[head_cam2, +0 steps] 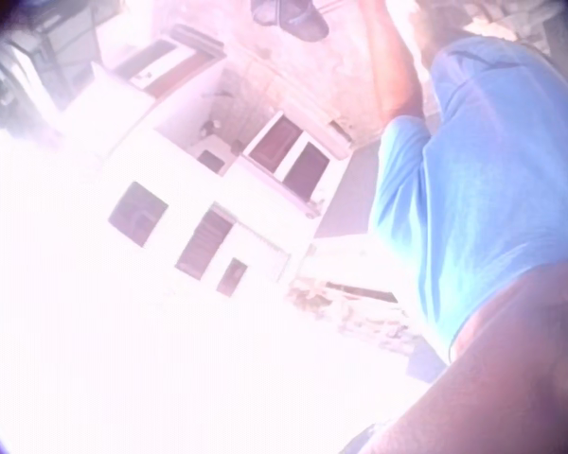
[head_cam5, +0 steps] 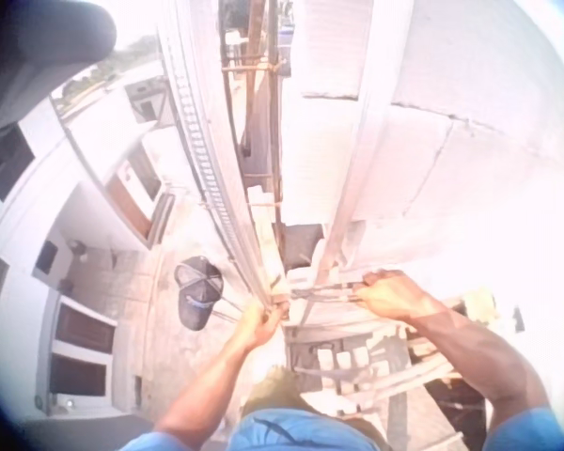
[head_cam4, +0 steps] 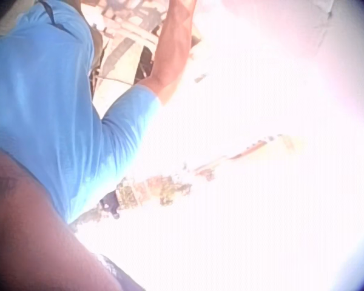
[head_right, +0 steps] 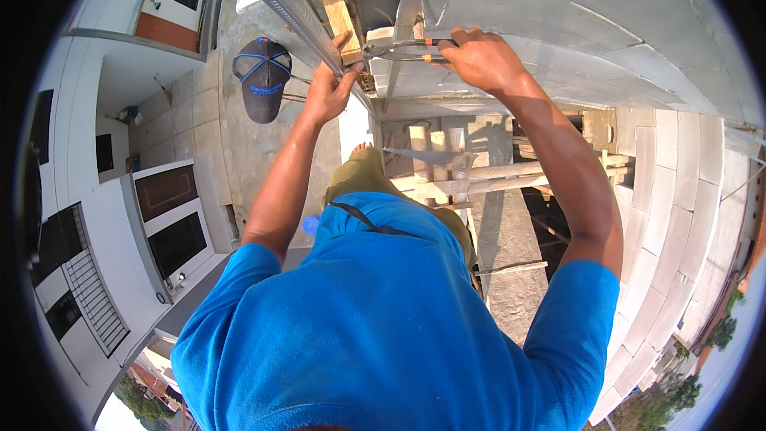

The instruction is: The person secures wooden blocks to a metal rebar structure using a hammer and a saw. They repeatedly position the blocks against the rebar and hammer them into place, occasionally using a saw to trim the wood.

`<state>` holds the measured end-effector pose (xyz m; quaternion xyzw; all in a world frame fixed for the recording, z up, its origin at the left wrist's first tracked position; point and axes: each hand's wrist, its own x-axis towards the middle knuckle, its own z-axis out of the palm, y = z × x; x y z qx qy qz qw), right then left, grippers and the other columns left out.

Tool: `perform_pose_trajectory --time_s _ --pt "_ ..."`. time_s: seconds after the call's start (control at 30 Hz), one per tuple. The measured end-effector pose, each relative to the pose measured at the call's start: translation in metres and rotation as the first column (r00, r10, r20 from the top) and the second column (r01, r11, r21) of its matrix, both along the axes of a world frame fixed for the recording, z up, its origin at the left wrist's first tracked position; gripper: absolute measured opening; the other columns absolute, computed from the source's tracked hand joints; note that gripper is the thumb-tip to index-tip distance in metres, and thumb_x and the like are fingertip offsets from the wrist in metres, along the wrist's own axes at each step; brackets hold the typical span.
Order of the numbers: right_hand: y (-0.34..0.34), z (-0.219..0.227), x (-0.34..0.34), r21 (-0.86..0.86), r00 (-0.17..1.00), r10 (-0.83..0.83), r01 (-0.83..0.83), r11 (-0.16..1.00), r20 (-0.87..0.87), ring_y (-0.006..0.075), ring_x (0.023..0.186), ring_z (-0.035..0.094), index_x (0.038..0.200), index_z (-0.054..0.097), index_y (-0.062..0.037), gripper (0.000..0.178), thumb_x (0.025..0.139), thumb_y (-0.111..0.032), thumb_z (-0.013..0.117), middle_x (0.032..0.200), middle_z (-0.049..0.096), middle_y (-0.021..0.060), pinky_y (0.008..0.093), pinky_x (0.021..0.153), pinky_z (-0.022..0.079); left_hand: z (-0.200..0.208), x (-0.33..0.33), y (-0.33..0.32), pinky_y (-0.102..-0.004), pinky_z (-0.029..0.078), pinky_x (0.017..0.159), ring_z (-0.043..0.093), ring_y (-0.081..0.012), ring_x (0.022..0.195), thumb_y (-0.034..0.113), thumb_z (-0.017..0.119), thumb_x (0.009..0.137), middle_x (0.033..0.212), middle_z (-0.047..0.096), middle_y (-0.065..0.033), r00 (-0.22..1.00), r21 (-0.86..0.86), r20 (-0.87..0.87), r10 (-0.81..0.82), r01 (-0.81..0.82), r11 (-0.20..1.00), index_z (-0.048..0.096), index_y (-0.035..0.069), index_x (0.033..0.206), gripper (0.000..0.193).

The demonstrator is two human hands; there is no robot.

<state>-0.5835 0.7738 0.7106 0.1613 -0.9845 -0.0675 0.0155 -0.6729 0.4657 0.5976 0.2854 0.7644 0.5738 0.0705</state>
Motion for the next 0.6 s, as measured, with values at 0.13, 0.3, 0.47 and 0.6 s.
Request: perform_pose_trajectory --time_s 0.13,0.3,0.47,0.6 --pt "0.001 0.015 -0.007 -0.195 0.977 -0.026 0.069 0.978 0.212 0.0390 0.097 0.071 0.111 0.077 -0.0091 0.044 0.103 -0.051 0.065 0.096 0.071 0.0152 0.0505 0.084 0.058 0.015 0.005 0.002 -0.0403 0.047 0.115 0.057 -0.0271 0.140 0.014 0.071 0.105 0.159 0.054 -0.0201 0.999 -0.030 0.042 0.019 -0.017 0.999 0.041 0.001 0.162 0.066" --pt "0.004 0.030 -0.027 -0.196 0.913 0.027 0.058 0.979 0.407 0.0421 0.100 0.069 0.119 0.076 -0.0084 0.048 0.106 -0.053 0.062 0.106 0.075 0.0170 0.0521 0.092 0.055 0.007 0.002 0.000 -0.0462 0.044 0.120 0.053 -0.0389 0.148 0.014 0.069 0.103 0.161 0.052 -0.0207 0.999 -0.025 -0.035 0.028 -0.029 0.999 0.038 0.008 0.164 0.068" --pt "0.005 0.037 -0.031 -0.210 0.856 0.023 0.101 0.973 0.516 0.0450 0.104 0.066 0.123 0.075 -0.0068 0.054 0.107 -0.056 0.059 0.106 0.074 0.0210 0.0526 0.102 0.050 0.016 0.010 0.000 -0.0447 0.045 0.118 0.055 -0.0370 0.144 0.014 0.070 0.104 0.158 0.055 -0.0212 0.999 0.018 0.035 0.031 -0.031 0.999 0.038 0.008 0.164 0.068" --pt "0.002 0.045 -0.031 -0.233 0.797 0.017 0.157 0.960 0.604 0.0432 0.106 0.066 0.128 0.074 -0.0039 0.060 0.107 -0.058 0.058 0.112 0.073 0.0234 0.0492 0.102 0.050 0.014 0.015 0.000 -0.0413 0.048 0.112 0.064 -0.0304 0.135 0.014 0.073 0.103 0.150 0.063 -0.0215 0.997 -0.016 -0.010 0.081 -0.081 0.997 0.039 0.006 0.164 0.070"
